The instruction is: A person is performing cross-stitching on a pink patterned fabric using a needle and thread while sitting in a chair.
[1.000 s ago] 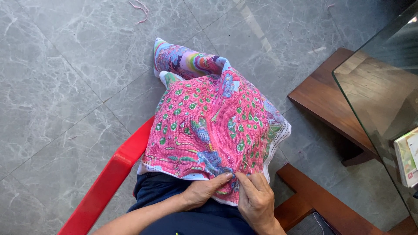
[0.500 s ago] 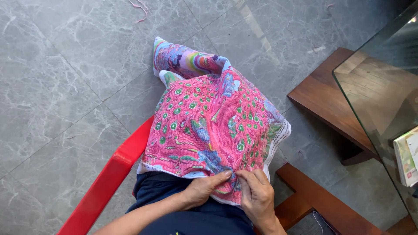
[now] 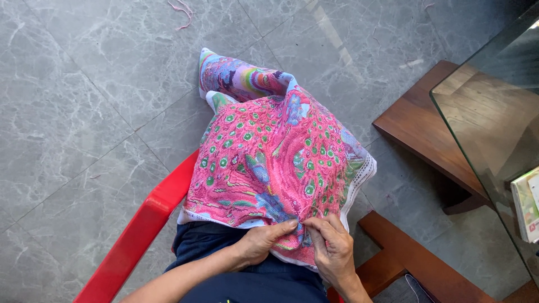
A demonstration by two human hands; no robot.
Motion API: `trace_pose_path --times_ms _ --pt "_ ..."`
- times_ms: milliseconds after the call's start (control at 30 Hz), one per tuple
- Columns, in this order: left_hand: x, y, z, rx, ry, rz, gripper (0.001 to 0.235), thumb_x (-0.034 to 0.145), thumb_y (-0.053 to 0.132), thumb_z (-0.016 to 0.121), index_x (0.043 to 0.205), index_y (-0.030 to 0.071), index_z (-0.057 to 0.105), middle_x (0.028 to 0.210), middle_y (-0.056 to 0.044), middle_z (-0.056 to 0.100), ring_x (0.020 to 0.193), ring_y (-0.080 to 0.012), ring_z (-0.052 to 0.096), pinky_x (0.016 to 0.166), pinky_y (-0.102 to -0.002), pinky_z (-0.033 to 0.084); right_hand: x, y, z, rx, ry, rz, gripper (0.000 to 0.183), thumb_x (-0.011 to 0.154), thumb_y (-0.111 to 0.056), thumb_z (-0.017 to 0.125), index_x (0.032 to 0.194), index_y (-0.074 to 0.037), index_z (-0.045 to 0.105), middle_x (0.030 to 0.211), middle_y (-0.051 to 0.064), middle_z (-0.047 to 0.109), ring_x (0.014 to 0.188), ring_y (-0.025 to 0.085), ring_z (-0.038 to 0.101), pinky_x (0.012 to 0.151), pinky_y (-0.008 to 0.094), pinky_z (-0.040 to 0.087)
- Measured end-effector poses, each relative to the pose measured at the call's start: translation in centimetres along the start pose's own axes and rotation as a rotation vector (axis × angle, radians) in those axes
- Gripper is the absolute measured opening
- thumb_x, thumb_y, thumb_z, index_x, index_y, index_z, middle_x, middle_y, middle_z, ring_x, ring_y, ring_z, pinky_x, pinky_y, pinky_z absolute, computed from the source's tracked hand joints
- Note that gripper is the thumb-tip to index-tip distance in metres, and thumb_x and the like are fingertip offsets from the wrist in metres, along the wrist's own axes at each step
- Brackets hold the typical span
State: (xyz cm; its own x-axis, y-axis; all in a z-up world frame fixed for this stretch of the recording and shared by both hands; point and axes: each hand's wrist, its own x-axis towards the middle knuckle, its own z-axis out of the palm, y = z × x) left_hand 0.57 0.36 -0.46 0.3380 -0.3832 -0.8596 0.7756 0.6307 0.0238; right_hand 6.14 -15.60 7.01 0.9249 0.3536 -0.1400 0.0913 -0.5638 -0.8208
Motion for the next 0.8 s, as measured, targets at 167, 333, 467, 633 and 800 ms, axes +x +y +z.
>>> trace_pose_path --times_ms 167,333,467,633,800 --pt "1.5 -1.0 -1.2 -0.008 -0.046 -0.013 0.032 0.088 0.021 0.076 0.112 0.000 0.077 0.120 -0.010 0.077 0.112 -0.0166 0.069 0.110 -0.031 0.051 0.4 0.2 -0.2 0.007 -0.014 -0.015 0.012 0.094 -0.004 0.066 0.102 -0.006 0.075 0.082 0.003 0.062 0.070 0.012 0.060 0.060 0.024 0.051" --pt "0.5 -0.2 -0.3 0.030 -0.058 -0.016 0.045 0.086 0.024 0.075 0.124 0.001 0.073 0.135 -0.010 0.072 0.126 -0.0162 0.064 0.119 -0.031 0.044 0.7 -0.6 0.2 0.002 0.000 0.000 0.007 0.092 -0.006 0.070 0.098 -0.006 0.074 0.076 0.002 0.059 0.062 0.012 0.053 0.054 0.025 0.045" --pt "0.1 -0.4 -0.1 0.025 -0.145 0.015 0.040 0.090 0.018 0.072 0.125 0.000 0.072 0.132 -0.009 0.072 0.123 -0.0153 0.065 0.119 -0.031 0.045 0.0 -1.7 0.5 -0.121 0.148 -0.080 0.016 0.088 -0.003 0.076 0.104 -0.001 0.074 0.090 0.009 0.075 0.077 0.016 0.070 0.072 0.027 0.058" --pt "-0.4 -0.7 0.5 -0.004 -0.177 0.044 0.038 0.089 0.012 0.072 0.125 -0.001 0.072 0.132 -0.013 0.072 0.119 -0.0171 0.068 0.117 -0.032 0.050 -1.2 -2.0 2.2 -0.452 0.212 -0.275 0.027 0.093 -0.007 0.073 0.119 0.000 0.071 0.110 0.013 0.076 0.095 0.024 0.076 0.095 0.036 0.061" --pt "-0.9 -0.9 0.4 0.068 -0.209 0.199 0.027 0.095 0.016 0.069 0.118 0.003 0.074 0.127 -0.006 0.072 0.116 -0.0107 0.064 0.112 -0.028 0.051 -1.2 -1.4 3.3 -0.788 0.089 -0.394 0.023 0.095 0.001 0.057 0.117 -0.002 0.063 0.102 0.013 0.066 0.083 0.029 0.066 0.072 0.038 0.056"
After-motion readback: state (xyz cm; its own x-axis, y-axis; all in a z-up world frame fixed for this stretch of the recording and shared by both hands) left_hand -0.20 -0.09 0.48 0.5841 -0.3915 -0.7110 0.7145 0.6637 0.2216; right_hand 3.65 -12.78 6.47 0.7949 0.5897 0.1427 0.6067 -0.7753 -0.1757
